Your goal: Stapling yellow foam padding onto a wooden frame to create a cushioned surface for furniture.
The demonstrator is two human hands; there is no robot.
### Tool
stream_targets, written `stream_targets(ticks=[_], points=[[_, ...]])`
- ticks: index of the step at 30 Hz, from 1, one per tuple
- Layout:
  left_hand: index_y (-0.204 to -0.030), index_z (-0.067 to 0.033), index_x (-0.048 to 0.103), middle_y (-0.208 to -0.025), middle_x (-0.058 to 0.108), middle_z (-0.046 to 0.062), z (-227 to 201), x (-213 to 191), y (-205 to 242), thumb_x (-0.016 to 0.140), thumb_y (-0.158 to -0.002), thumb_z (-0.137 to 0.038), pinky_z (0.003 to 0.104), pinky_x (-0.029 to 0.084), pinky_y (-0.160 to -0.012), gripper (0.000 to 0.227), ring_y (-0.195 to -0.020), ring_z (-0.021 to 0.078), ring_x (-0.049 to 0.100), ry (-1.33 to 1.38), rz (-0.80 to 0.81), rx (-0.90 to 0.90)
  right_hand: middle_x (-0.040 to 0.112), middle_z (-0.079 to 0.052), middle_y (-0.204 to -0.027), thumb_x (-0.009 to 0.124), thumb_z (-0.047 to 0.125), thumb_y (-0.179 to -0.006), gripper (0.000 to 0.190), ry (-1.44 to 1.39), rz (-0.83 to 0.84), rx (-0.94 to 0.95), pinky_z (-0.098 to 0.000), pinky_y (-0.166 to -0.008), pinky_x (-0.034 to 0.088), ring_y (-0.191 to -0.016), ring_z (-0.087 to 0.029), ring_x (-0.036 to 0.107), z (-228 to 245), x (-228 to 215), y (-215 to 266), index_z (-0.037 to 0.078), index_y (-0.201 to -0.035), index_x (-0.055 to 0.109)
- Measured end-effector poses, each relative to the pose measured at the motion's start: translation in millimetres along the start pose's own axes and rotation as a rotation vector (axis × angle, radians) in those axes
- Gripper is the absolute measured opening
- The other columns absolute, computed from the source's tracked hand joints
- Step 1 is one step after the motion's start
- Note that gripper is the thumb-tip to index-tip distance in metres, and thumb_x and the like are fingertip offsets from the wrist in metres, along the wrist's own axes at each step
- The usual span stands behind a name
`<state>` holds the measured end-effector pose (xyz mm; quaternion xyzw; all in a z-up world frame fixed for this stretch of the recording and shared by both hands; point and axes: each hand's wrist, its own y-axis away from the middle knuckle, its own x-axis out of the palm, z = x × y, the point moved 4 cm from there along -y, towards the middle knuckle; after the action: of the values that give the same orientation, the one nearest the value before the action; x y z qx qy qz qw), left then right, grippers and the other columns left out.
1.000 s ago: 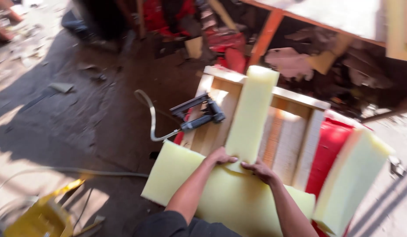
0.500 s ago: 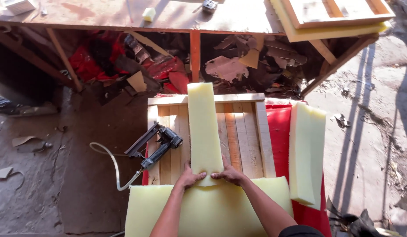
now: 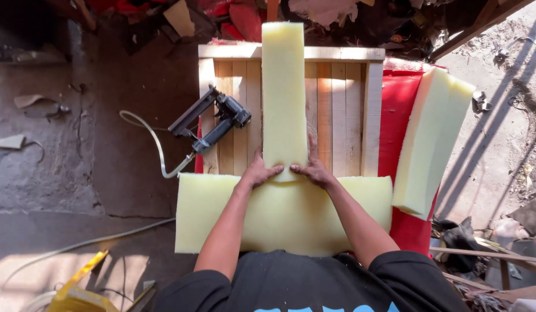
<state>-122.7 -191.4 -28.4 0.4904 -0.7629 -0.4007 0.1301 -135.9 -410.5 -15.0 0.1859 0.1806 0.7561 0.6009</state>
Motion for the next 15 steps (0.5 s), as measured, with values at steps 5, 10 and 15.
stream_targets(ticks=[5,10,15], points=[[-0.167,-0.0188,0.004,-0.152,0.054,0.03,-20.6,3.4,27.0,0.09,-0.081,-0.047,0.057,0.038,-0.125,0.125,-0.143,0.0465,0.051,-0.054,-0.059,-0.01,-0.003,-0.034,-0.172,0.084,0.03,-0.09,0.116,0.341,-0.063,-0.184,-0.0675,-0.128,0.011,-0.154,-0.059,0.007,19.0,3.7,14.1,0.026,-0.171,0.002],[-0.132,-0.0294,0.047,-0.139,0.047,0.02,-4.5,23.6,41.0,0.072,-0.1,-0.038,0.057,0.051,-0.11,0.041,-0.135,0.0477,0.056,-0.241,-0.348,0.384,0.043,-0.02,-0.142,0.076,0.042,-0.096,0.061,0.496,0.038,-0.094,-0.0553,-0.119,0.039,-0.136,-0.044,0.05,40.9,12.2,27.9,0.052,-0.152,0.054],[-0.129,-0.0337,0.055,-0.148,0.043,0.027,-14.0,13.0,56.0,0.085,-0.085,-0.051,0.056,0.043,-0.118,0.056,-0.143,0.0466,0.05,-0.397,-0.1,0.244,0.045,-0.027,-0.137,0.098,0.039,-0.071,0.096,0.466,0.08,-0.053,-0.0513,-0.11,0.048,-0.127,-0.044,0.057,45.1,4.7,29.8,0.048,-0.155,0.052]])
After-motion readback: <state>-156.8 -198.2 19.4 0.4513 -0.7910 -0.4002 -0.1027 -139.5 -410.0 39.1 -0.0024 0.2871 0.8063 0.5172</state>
